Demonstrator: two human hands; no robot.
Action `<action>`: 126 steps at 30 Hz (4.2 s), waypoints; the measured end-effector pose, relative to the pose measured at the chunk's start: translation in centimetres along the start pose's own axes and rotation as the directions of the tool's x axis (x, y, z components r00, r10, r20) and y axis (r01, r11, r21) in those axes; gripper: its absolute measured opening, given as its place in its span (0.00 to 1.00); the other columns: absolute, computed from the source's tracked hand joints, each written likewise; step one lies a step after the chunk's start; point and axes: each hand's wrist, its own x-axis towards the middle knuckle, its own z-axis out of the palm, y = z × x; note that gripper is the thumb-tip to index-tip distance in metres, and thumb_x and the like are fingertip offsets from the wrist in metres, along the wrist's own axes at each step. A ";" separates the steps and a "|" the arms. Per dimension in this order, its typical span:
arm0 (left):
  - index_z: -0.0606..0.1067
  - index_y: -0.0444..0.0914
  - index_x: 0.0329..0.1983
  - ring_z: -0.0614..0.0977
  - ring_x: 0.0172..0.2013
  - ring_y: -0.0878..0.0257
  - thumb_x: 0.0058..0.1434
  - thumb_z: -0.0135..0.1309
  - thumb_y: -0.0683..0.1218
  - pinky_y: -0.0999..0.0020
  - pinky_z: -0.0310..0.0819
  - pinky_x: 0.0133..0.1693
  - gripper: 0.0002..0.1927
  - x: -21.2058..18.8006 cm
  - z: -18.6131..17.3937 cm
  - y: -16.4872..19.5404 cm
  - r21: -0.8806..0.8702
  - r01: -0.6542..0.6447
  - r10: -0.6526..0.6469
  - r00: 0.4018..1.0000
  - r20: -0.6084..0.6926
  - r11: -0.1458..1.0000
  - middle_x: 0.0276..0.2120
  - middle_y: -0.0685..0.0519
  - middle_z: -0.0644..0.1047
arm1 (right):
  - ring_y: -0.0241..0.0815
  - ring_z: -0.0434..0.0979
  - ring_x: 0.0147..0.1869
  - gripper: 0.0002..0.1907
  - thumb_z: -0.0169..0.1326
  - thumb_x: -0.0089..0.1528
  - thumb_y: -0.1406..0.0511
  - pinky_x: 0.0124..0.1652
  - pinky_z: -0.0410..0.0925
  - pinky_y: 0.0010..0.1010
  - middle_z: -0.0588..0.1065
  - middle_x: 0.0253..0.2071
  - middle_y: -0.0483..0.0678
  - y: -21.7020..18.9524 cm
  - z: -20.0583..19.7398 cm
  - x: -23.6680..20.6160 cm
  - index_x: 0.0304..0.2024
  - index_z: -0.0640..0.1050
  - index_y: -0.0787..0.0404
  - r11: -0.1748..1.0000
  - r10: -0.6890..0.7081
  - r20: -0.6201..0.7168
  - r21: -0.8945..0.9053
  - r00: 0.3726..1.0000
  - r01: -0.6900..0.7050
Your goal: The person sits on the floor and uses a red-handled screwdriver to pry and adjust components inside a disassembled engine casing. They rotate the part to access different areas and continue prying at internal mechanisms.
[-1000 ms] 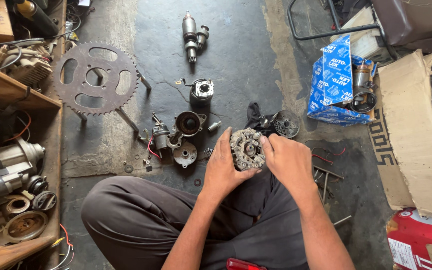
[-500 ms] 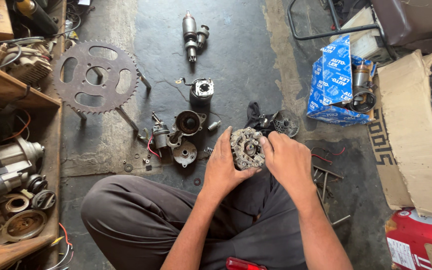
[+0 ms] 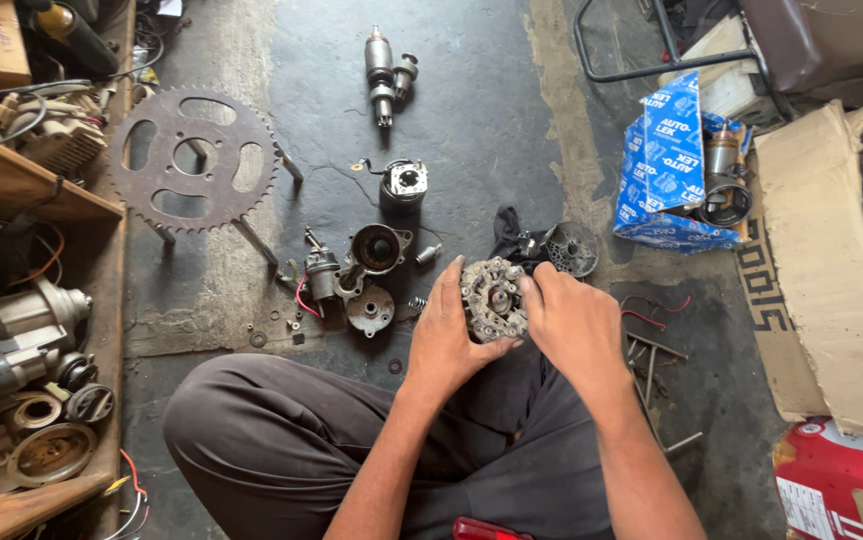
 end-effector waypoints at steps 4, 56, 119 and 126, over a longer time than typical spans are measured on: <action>0.52 0.32 0.73 0.70 0.64 0.41 0.39 0.76 0.58 0.53 0.68 0.60 0.65 -0.1 -0.2 0.1 -0.006 -0.009 0.009 1.000 -0.005 1.000 0.65 0.37 0.66 | 0.61 0.79 0.31 0.19 0.49 0.68 0.52 0.30 0.69 0.52 0.78 0.26 0.55 -0.2 -0.2 0.1 0.32 0.75 0.58 0.998 0.067 0.066 -0.018 0.996 -0.066; 0.55 0.34 0.72 0.70 0.63 0.40 0.39 0.75 0.57 0.51 0.67 0.61 0.62 0.0 -0.4 0.0 0.004 -0.034 0.034 0.999 -0.020 0.999 0.64 0.37 0.67 | 0.55 0.80 0.45 0.11 0.57 0.59 0.70 0.43 0.72 0.41 0.79 0.42 0.52 1.1 -2.4 -2.4 0.45 0.80 0.62 0.913 -0.276 -0.020 0.308 0.961 0.268; 0.55 0.34 0.73 0.70 0.64 0.42 0.39 0.75 0.58 0.53 0.68 0.61 0.62 -0.2 -0.2 0.1 0.003 -0.035 0.035 0.999 -0.028 0.999 0.65 0.38 0.67 | 0.53 0.83 0.50 0.09 0.59 0.60 0.74 0.48 0.74 0.36 0.81 0.45 0.55 1.0 -1.1 -3.4 0.44 0.80 0.67 0.831 -0.128 -0.156 0.523 0.979 0.192; 0.55 0.33 0.72 0.70 0.64 0.41 0.40 0.75 0.58 0.52 0.68 0.61 0.62 -0.1 -0.2 0.0 0.004 -0.053 0.054 0.998 -0.039 0.999 0.65 0.37 0.67 | 0.57 0.80 0.44 0.08 0.57 0.61 0.70 0.41 0.72 0.42 0.79 0.41 0.54 0.4 -1.8 -3.2 0.43 0.78 0.64 0.912 -0.136 -0.077 0.379 0.988 0.155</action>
